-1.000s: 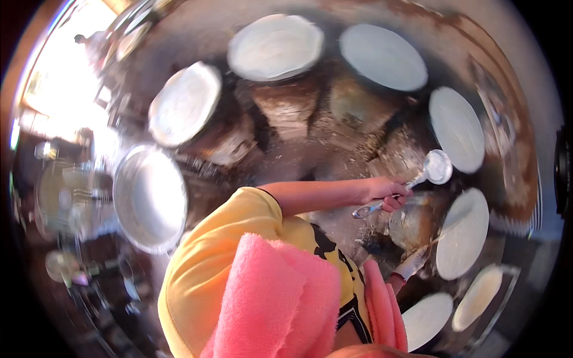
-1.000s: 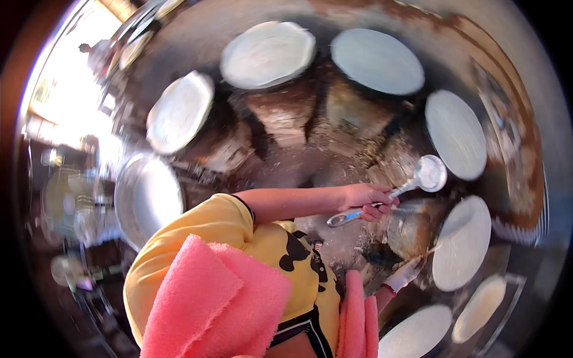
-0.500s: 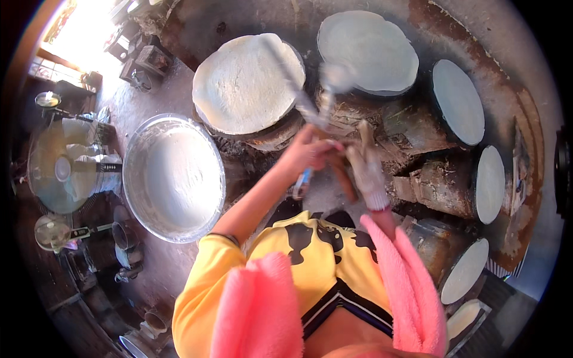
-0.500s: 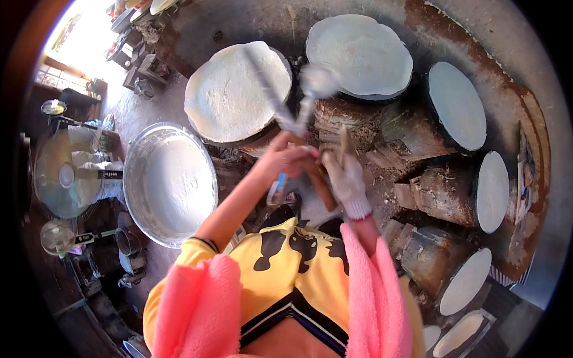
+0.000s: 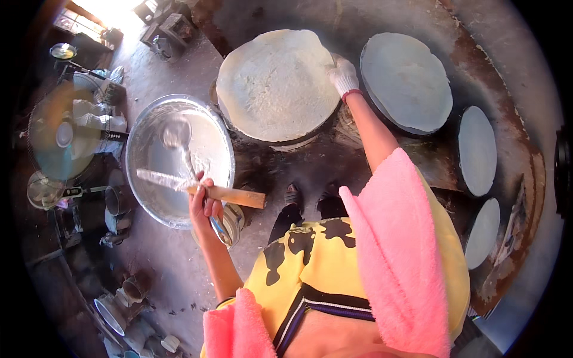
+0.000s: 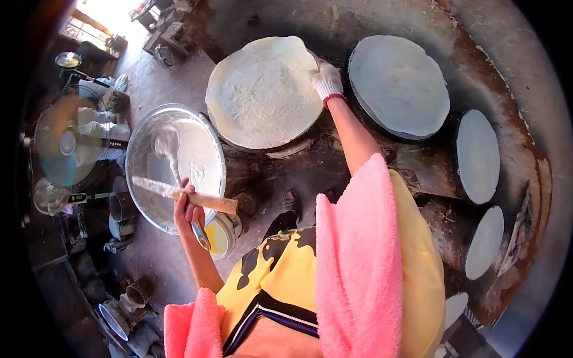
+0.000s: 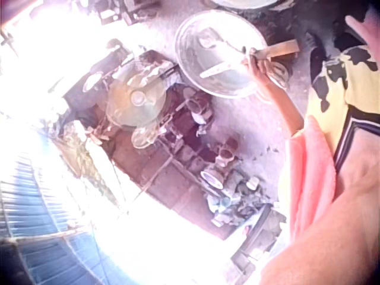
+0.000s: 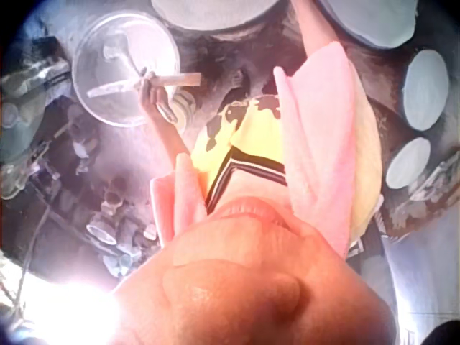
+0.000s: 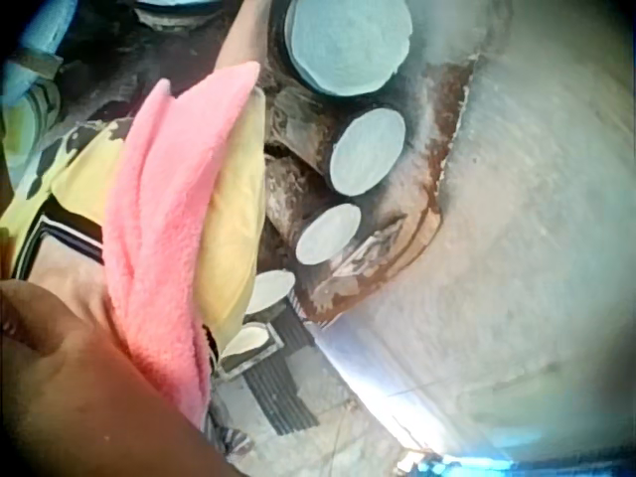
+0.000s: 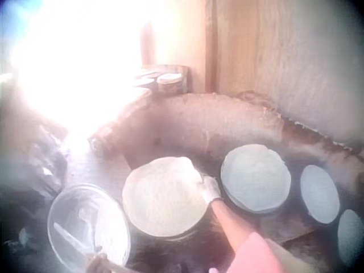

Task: The person pours white batter onto several circular griddles, spreads it into thin layers using a wooden tool, and flips the cooked crepes by hand and with a spreader.

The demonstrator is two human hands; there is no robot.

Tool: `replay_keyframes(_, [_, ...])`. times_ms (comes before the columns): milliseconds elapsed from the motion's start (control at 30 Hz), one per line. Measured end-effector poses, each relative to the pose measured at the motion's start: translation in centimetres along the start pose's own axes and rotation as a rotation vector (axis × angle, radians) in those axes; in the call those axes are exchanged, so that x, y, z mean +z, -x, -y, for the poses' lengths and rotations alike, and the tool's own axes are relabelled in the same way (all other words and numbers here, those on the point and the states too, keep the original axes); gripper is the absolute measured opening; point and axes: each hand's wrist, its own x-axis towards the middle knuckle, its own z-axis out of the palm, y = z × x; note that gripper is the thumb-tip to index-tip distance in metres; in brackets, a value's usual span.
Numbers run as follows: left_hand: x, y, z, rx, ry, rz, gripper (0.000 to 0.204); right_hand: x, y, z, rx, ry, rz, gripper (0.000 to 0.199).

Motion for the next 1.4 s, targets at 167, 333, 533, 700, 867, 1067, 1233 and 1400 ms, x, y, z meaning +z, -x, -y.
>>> replay_keyframes(167, [-2.9,-1.4,1.1,-0.069,0.102,-0.138,0.037,-2.4,2.4,2.3,-0.294,-0.259,-0.303,0.039])
replay_keyframes(333, [-1.4,-3.0,0.7,-0.14,0.152,0.065,0.043,-10.2,4.8,1.6,-0.31,-0.521,-0.533,0.04])
replay_keyframes(533, [3.2,-5.6,2.1,-0.268,0.064,0.31,0.042,-23.0,9.5,-11.0,0.082,-0.287,-0.785,0.035])
replay_keyframes(700, [12.6,-5.2,5.7,-0.286,-0.101,0.235,0.042,-25.3,9.2,-19.5,0.536,0.349,-0.636,0.05])
replay_keyframes(867, [21.5,-9.0,5.0,-0.391,-0.7,0.38,0.049,-22.6,8.1,-28.1,0.444,0.052,-0.89,0.059])
replay_keyframes(1067, [21.6,-11.4,8.2,-0.356,0.075,0.483,0.046,-22.3,7.1,-29.7,0.581,-0.253,-0.671,0.05])
replay_keyframes(1233, [18.0,-15.2,4.8,-0.551,-0.656,0.397,0.041,-23.6,9.9,-13.7,0.377,-0.029,-0.797,0.038])
replay_keyframes(1400, [15.5,-13.3,4.8,-0.64,-0.109,0.814,0.045,-25.7,20.5,-8.0,0.193,-0.178,-1.095,0.038])
